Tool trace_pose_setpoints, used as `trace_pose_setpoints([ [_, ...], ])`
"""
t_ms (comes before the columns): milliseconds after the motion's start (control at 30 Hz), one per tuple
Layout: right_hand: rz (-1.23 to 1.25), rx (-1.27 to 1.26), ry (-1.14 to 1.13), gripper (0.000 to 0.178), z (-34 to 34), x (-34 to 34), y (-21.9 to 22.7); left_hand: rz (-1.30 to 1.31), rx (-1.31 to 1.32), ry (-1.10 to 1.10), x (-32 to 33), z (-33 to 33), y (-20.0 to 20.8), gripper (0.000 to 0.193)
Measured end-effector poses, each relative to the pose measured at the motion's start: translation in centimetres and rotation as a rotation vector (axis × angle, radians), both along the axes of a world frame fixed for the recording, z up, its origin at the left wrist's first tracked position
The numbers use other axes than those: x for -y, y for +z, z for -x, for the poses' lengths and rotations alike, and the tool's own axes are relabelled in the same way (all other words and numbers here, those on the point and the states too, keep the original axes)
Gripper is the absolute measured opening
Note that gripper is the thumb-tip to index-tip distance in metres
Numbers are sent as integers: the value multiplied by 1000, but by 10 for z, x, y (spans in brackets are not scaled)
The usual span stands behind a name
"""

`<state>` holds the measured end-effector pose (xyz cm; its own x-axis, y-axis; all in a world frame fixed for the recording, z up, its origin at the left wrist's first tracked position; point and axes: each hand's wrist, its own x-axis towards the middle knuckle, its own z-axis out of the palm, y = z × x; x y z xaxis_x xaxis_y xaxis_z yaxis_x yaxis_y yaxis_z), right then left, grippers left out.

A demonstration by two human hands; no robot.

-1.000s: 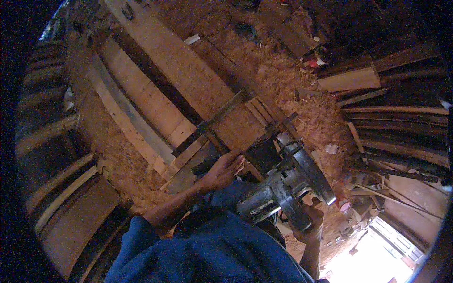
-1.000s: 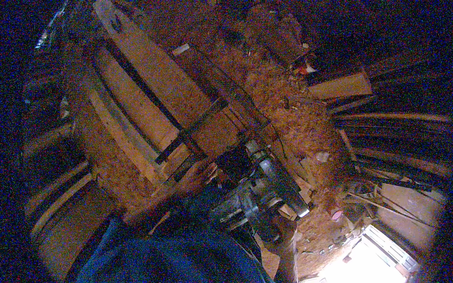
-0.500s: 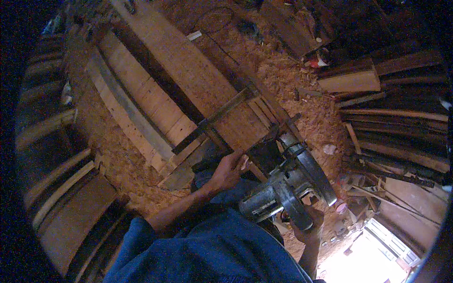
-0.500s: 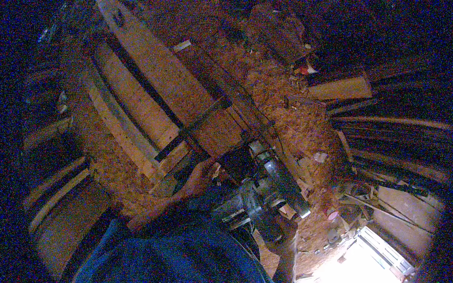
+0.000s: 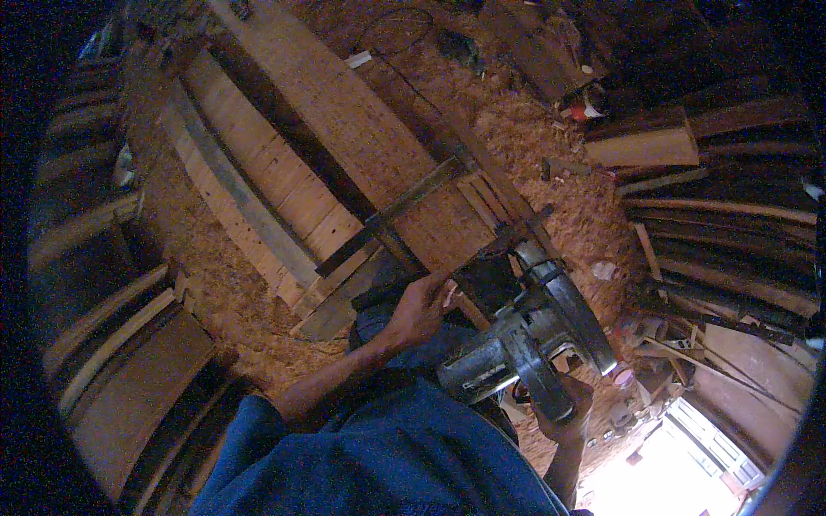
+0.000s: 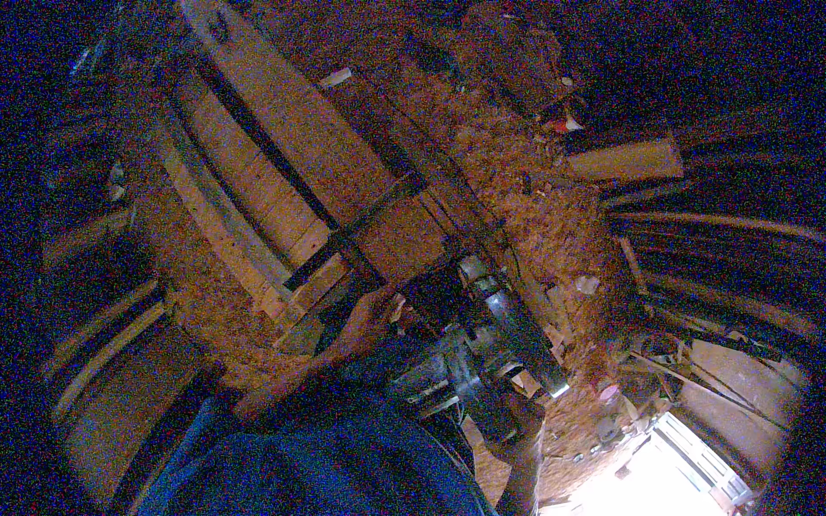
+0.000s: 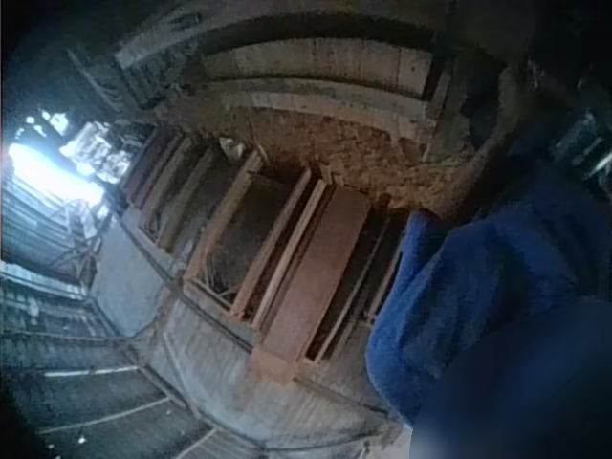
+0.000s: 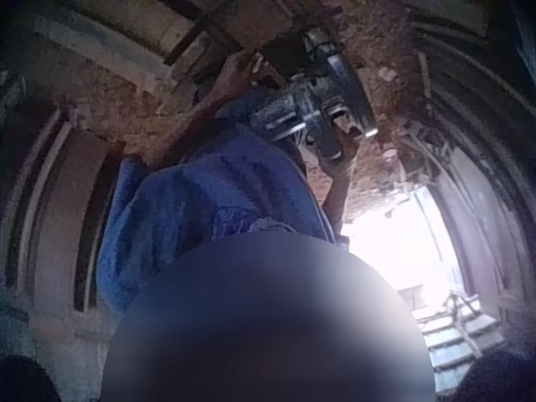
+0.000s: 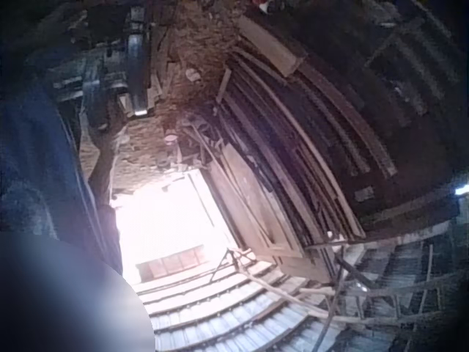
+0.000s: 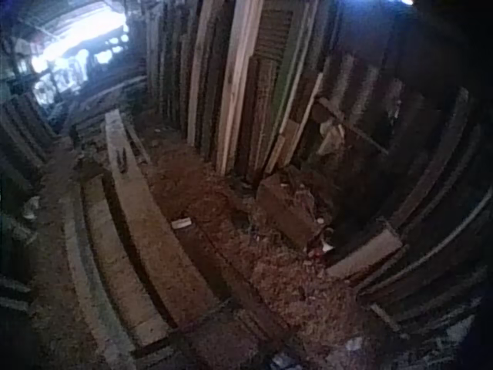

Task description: The person uses a circular saw to cut a wooden plank that is clamped to a workbench. They position the saw, make a cut, then reposition the plank and repeat the cutting process several times.

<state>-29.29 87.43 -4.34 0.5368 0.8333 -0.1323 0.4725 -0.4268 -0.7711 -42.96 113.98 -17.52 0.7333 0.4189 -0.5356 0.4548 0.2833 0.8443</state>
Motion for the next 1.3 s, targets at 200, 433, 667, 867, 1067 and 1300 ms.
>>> trace_pose_setpoints([
  [200,-85,171,-9,48,-4,-3,-3,-15,-67,-17,-4,-6,7,27],
  [433,-71,88,3,59,-15,-8,-1,-754,-237,-66,-19,-40,56,41],
  [667,-46,-5,21,64,-29,-8,2,-676,-328,-214,-16,-70,76,38],
  [867,-52,41,6,74,-31,4,-5,-849,-122,-432,-21,-66,63,45],
  [1067,69,-88,0,75,-32,3,-6,-806,-96,-369,-25,-66,47,38],
  [1300,168,58,43,73,-43,-1,0,-211,-117,-182,-13,-73,21,47],
])
